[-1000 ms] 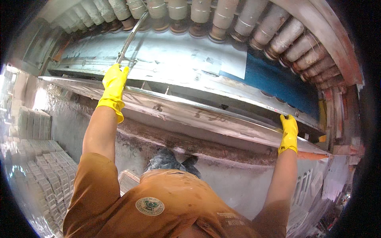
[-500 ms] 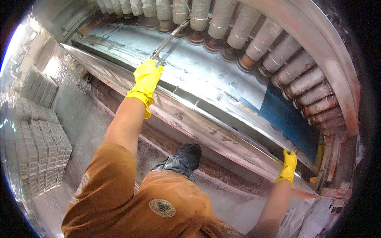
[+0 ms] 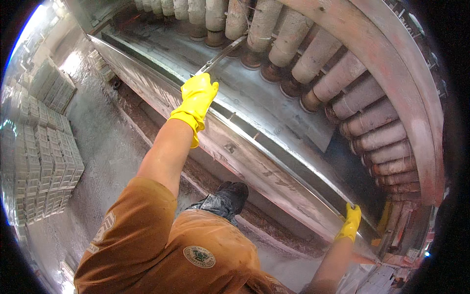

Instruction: The person lifts and positions a large metal sheet onto a curved industrial machine, adjusting its alignment with both hands. The person then picks up a white plastic basket and places it on a nearby surface.

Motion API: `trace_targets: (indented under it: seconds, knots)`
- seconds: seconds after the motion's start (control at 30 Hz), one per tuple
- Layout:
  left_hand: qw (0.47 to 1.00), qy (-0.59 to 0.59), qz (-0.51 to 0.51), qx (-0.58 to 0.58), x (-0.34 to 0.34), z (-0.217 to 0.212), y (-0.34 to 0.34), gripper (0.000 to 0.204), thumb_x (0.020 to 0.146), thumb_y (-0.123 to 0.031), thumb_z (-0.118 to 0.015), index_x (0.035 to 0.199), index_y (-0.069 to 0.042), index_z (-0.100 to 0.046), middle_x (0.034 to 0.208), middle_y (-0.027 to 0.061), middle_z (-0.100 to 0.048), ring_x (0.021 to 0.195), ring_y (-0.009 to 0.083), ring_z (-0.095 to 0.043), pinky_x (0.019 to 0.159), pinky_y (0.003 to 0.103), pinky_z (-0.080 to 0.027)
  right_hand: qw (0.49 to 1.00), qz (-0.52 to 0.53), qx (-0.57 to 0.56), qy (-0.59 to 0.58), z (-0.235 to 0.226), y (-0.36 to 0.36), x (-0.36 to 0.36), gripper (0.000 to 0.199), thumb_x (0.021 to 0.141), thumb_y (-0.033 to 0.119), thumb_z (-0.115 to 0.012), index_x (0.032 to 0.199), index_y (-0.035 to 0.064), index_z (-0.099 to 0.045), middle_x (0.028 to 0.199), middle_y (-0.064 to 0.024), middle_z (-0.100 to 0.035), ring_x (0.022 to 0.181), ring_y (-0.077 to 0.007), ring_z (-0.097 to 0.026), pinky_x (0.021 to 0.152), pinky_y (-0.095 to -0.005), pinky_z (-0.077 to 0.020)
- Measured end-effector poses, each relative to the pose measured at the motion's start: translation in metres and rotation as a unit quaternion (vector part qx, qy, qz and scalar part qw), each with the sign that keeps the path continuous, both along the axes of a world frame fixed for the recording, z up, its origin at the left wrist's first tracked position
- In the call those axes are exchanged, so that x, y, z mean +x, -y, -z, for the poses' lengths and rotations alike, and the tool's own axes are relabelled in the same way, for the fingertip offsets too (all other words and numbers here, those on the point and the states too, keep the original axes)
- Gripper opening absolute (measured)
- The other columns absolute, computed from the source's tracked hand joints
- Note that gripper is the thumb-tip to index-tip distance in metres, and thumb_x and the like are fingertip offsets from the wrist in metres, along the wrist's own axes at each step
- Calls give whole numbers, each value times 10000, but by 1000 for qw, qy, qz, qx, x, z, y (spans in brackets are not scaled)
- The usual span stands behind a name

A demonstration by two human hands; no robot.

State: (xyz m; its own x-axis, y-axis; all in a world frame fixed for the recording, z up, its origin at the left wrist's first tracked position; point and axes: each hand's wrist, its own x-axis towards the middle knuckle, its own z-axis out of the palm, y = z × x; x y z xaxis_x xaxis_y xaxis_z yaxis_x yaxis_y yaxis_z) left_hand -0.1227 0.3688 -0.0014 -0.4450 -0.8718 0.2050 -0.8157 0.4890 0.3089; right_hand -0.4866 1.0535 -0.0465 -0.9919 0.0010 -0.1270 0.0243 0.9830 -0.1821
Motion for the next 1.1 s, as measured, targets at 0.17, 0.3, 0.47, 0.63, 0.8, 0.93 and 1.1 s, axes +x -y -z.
trace_targets:
  seconds: [0.17, 0.3, 0.47, 0.63, 0.8, 0.93, 1.1]
  knots:
    - [1000, 5, 4, 7, -10, -3, -1, 477, 877, -447, -720, 1172, -73, -695, 1073, 169, -726, 1008, 372, -683, 877, 475, -536, 996, 55, -64, 22, 8, -24, -6, 605, 886, 403, -752, 1337, 22, -618, 1262, -219, -677, 1186, -331, -640, 969, -417, -497]
    - [1000, 4, -8, -15, 5, -2, 1, 432, 880, -443, -712, 1121, -85, -706, 1055, 164, -728, 999, 371, -688, 873, 477, -539, 989, 81, -121, 27, 2, 11, 3, 629, 891, 415, -743, 1358, 18, -601, 1270, -222, -672, 1190, -335, -637, 971, -424, -501]
    - [1000, -23, -2, -13, -8, 2, 1, 369, 875, -440, -702, 1022, -102, -729, 1006, 161, -738, 974, 378, -698, 867, 489, -542, 996, 27, -81, -26, 12, -22, -4, 660, 892, 467, -718, 1335, -10, -606, 1248, -232, -677, 1155, -372, -648, 975, -427, -495]
    - [999, -35, -25, 23, -1, -6, -2, 364, 862, -441, -703, 991, -105, -764, 992, 161, -749, 963, 381, -709, 854, 486, -551, 991, 15, -119, -51, -12, 17, 20, 460, 926, 344, -693, 1243, 20, -612, 1106, -133, -675, 830, -288, -666, 503, -411, -569]
    - [997, -68, -29, 33, -3, -10, -6, 328, 837, -410, -723, 953, -107, -772, 958, 164, -750, 933, 384, -714, 832, 487, -557, 987, -4, -133, -91, -21, 29, 39, 385, 977, 331, -659, 1189, 9, -655, 1040, -134, -695, 814, -265, -674, 521, -397, -574]
    - [995, -95, -27, 27, -6, -4, -5, 331, 821, -404, -725, 949, -102, -773, 972, 168, -751, 945, 385, -714, 837, 485, -559, 978, -102, -68, -168, -7, 25, 36, 416, 971, 352, -667, 1151, -22, -687, 1081, -193, -714, 890, -337, -687, 733, -426, -560]
    - [995, -88, -36, 38, -12, -6, -5, 306, 819, -383, -722, 944, -111, -780, 972, 160, -754, 950, 377, -719, 838, 475, -561, 987, -24, -104, -116, 0, 12, 24, 456, 969, 381, -654, 1186, -18, -695, 1169, -223, -708, 1025, -387, -678, 929, -427, -513]
